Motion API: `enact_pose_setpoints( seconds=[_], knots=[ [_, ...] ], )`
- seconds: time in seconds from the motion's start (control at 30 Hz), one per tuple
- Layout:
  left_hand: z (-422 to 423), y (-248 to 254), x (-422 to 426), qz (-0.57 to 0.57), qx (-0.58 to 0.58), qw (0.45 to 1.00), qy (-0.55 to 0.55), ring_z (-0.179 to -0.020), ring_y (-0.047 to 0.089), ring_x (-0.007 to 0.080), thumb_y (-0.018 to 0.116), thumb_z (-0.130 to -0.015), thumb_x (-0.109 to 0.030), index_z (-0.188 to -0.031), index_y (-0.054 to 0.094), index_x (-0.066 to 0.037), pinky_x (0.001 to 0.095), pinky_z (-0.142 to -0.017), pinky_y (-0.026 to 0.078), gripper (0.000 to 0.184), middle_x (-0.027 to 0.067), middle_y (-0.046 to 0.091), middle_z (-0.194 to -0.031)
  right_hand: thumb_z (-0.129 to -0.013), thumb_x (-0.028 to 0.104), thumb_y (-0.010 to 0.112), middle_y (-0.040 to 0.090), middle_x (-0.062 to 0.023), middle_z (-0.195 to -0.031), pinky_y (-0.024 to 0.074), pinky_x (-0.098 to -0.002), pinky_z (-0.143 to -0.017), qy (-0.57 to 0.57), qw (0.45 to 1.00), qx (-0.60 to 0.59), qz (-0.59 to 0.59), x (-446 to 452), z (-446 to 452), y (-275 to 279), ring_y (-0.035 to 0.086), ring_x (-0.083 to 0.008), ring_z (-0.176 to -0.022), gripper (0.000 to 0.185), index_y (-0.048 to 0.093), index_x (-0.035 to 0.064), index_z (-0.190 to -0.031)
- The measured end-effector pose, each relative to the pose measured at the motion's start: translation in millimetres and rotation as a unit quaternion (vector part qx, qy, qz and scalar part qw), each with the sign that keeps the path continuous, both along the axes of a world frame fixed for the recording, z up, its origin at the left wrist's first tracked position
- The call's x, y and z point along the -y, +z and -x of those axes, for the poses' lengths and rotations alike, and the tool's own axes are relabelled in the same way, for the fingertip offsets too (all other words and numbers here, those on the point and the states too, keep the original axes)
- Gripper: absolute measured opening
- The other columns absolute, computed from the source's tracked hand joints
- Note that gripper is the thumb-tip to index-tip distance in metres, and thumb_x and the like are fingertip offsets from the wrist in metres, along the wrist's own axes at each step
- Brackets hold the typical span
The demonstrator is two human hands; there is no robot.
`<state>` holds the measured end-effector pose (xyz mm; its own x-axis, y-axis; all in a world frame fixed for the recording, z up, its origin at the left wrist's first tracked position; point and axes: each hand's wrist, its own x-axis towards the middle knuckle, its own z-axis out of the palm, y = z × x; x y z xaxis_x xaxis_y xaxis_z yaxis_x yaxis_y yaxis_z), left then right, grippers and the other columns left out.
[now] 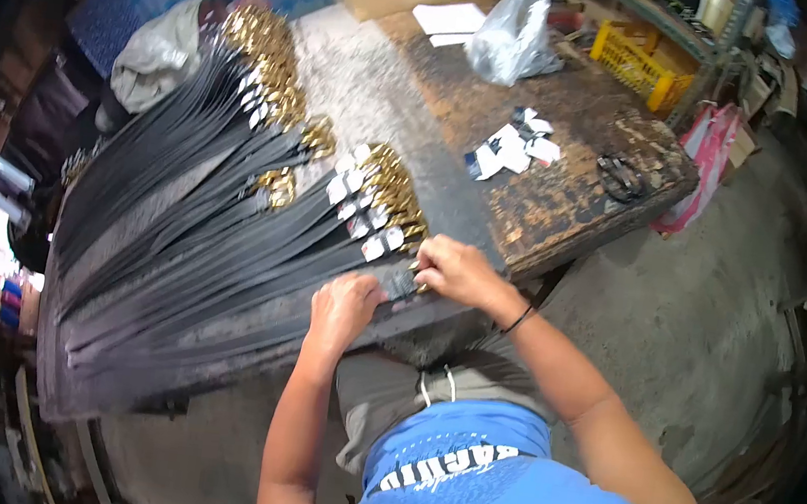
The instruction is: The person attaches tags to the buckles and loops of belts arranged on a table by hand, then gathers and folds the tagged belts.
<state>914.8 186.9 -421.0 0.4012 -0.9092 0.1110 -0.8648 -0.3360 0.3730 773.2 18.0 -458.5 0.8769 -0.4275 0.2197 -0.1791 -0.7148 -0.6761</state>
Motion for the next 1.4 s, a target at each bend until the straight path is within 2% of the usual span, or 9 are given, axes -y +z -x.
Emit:
enact_pose_setpoints(
  seconds=[0.43,0.5,0.53,0.57,0.63,0.77,0.93,1.17,1.4],
  knots=[
    [-5.0,-14.6,-3.0,0.027,0.006,1.000,0.002,-0.074,0.062,0.0347,0.071,-0.079,-0.027,-0.080,0.065,-0.006,0.0441,-0.066,0.048,0.022,0.0132,0.064,-0.077,-0.081,0.024,0.067,0.060,-0.0085,-0.092,0.0494,-0.0453,-0.071,0.012,1.000,-0.006,0.020,-2.9,1.6,-2.4,0.063,-0.0334,-0.085,0.013,0.063,0.0125,-0.086],
    [-6.0,-15.1,-2.8,0.029,-0.184,0.981,0.062,-0.064,0.060,0.0229,0.074,-0.078,-0.022,-0.077,0.063,-0.002,0.0356,-0.061,0.047,0.022,0.0085,0.060,-0.068,-0.082,0.023,0.065,0.060,-0.0088,-0.092,0.0495,-0.0457,-0.071,0.002,1.000,-0.011,0.021,-3.6,1.9,-1.4,0.063,-0.0340,-0.085,0.012,0.063,0.0128,-0.086],
    [-3.6,-5.9,-2.6,0.033,-0.294,0.950,0.100,-0.059,0.051,0.0088,0.075,-0.079,-0.016,-0.079,0.062,-0.002,0.0252,-0.056,0.042,0.019,-0.0008,0.055,-0.065,-0.082,0.022,0.062,0.060,-0.0092,-0.092,0.0496,-0.0456,-0.071,0.001,1.000,-0.001,0.021,-4.0,2.8,-1.2,0.062,-0.0341,-0.084,0.011,0.063,0.0119,-0.087],
    [-6.4,-9.1,-3.5,0.036,-0.291,0.951,0.099,-0.059,0.051,0.0088,0.075,-0.079,-0.016,-0.079,0.062,-0.002,0.0252,-0.056,0.042,0.019,-0.0008,0.055,-0.065,-0.082,0.022,0.062,0.060,-0.0092,-0.092,0.0496,-0.0456,-0.071,0.000,1.000,0.002,0.025,-4.5,3.8,-1.8,0.062,-0.0341,-0.084,0.011,0.063,0.0119,-0.087],
    [-8.9,-14.9,-9.8,0.148,-0.493,0.854,0.075,-0.060,0.046,0.0019,0.076,-0.080,-0.011,-0.084,0.063,-0.003,0.0192,-0.054,0.038,0.015,-0.0061,0.054,-0.069,-0.083,0.022,0.058,0.060,-0.0104,-0.093,0.0489,-0.0467,-0.074,-0.016,1.000,0.016,0.007,-6.5,5.5,-4.2,0.061,-0.0348,-0.087,0.012,0.061,0.0110,-0.088],
    [-5.1,-16.7,-21.0,0.160,-0.549,0.819,0.038,-0.062,0.049,0.0026,0.072,-0.083,-0.010,-0.094,0.064,-0.005,0.0181,-0.053,0.038,0.015,-0.0034,0.060,-0.076,-0.084,0.022,0.058,0.059,-0.0099,-0.090,0.0494,-0.0443,-0.073,-0.051,0.997,0.057,-0.031,-8.2,7.0,-2.9,0.062,-0.0322,-0.084,0.014,0.061,0.0094,-0.089],
    [2.5,-23.3,-16.6,0.199,-0.533,0.822,0.012,-0.075,0.055,0.0041,0.063,-0.088,-0.001,-0.113,0.060,0.002,0.0194,-0.066,0.046,0.025,-0.0010,0.062,-0.088,-0.085,0.016,0.065,0.065,-0.0123,-0.088,0.0510,-0.0365,-0.071,-0.035,0.982,0.163,-0.087,-20.3,0.8,5.1,0.066,-0.0271,-0.080,0.013,0.063,0.0056,-0.092],
    [1.2,-42.7,-7.3,0.213,-0.447,0.869,0.021,-0.074,0.056,0.0052,0.060,-0.089,-0.002,-0.103,0.063,0.001,0.0200,-0.065,0.045,0.015,-0.0005,0.062,-0.086,-0.086,0.012,0.066,0.066,-0.0104,-0.084,0.0507,-0.0312,-0.069,-0.008,0.959,0.191,-0.209,-42.7,-19.1,0.8,0.065,-0.0164,-0.078,0.013,0.063,0.0015,-0.093],
    [1.9,-39.6,-4.0,0.230,-0.514,0.826,0.018,-0.065,0.050,0.0016,0.057,-0.094,-0.010,-0.097,0.064,-0.002,0.0184,-0.057,0.039,0.011,-0.0044,0.059,-0.078,-0.084,0.007,0.065,0.064,-0.0112,-0.083,0.0483,-0.0356,-0.070,0.042,0.973,0.190,-0.121,-43.6,-12.7,0.3,0.063,-0.0262,-0.078,0.011,0.066,0.0019,-0.093]
  ],
)
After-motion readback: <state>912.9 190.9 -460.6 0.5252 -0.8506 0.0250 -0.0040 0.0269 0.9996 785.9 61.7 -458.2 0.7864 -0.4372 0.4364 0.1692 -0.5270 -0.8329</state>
